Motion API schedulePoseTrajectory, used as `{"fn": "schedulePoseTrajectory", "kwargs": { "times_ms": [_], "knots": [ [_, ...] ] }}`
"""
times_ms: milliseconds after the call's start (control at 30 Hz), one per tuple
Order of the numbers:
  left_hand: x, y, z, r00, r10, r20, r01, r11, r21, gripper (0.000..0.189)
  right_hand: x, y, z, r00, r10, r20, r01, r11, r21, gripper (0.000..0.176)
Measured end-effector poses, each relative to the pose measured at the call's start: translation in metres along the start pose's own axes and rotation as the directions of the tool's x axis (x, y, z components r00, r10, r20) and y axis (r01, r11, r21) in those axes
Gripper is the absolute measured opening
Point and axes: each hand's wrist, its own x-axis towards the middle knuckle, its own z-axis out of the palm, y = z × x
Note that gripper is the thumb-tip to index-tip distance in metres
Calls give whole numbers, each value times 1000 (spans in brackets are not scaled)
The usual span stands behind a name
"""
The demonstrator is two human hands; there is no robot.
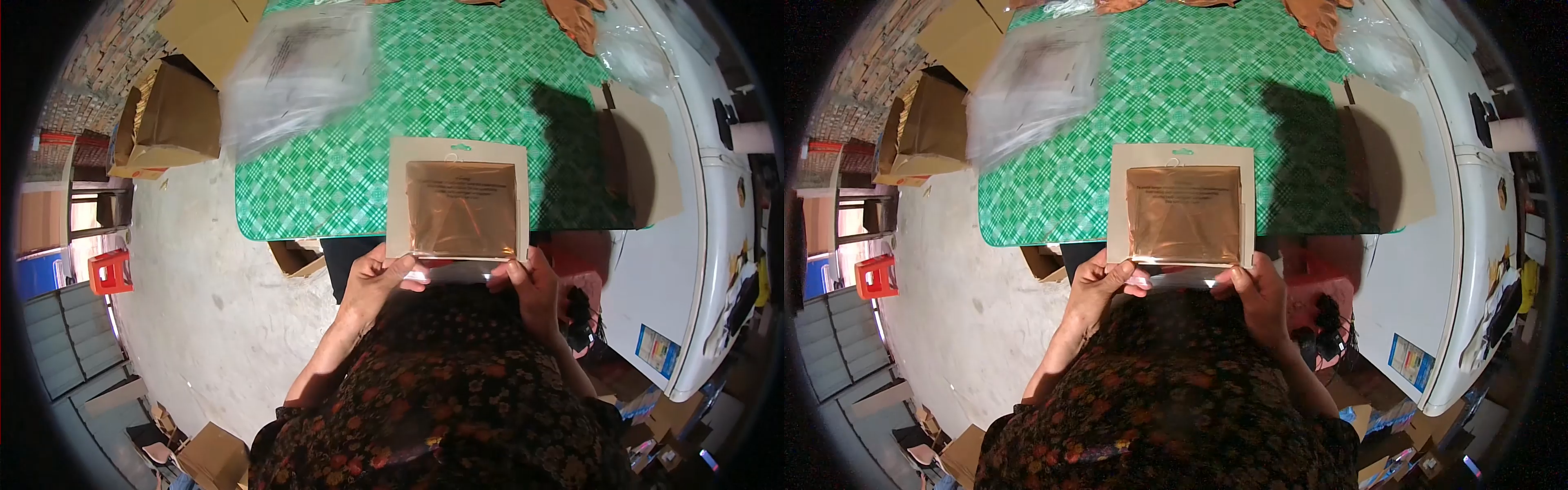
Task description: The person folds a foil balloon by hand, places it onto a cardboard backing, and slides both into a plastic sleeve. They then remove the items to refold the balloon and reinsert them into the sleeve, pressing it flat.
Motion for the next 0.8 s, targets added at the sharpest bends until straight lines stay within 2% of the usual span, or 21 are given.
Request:
{"fn": "schedulePoseTrajectory", "kwargs": {
  "times_ms": [200, 400, 600, 667, 700, 800],
  "knots": [
    [-1, 2, -3, 996, 76, 51, -74, 997, -38, 32, -1, 0, -1, 997, -53, 53, 55, 998, -44, 19],
    [-2, 4, 0, 1000, 23, -21, -25, 997, -69, 23, -1, -3, 6, 1000, -21, -7, 20, 1000, -21, 17],
    [2, 5, 10, 999, 25, -48, -34, 982, -186, 31, 11, -1, 7, 986, -146, -83, 136, 983, -121, 17],
    [4, 10, 13, 997, 24, -74, -39, 979, -201, 35, 16, -13, 8, 985, -104, -134, 75, 975, -209, 15],
    [3, 20, 17, 996, -31, -84, 16, 985, -172, 38, 20, -19, 8, 983, -85, -160, 43, 967, -251, 15],
    [10, 25, 12, 995, 18, -101, -13, 998, 53, 40, 32, -28, 4, 924, -326, -202, 166, 815, -555, 16]
  ]
}}
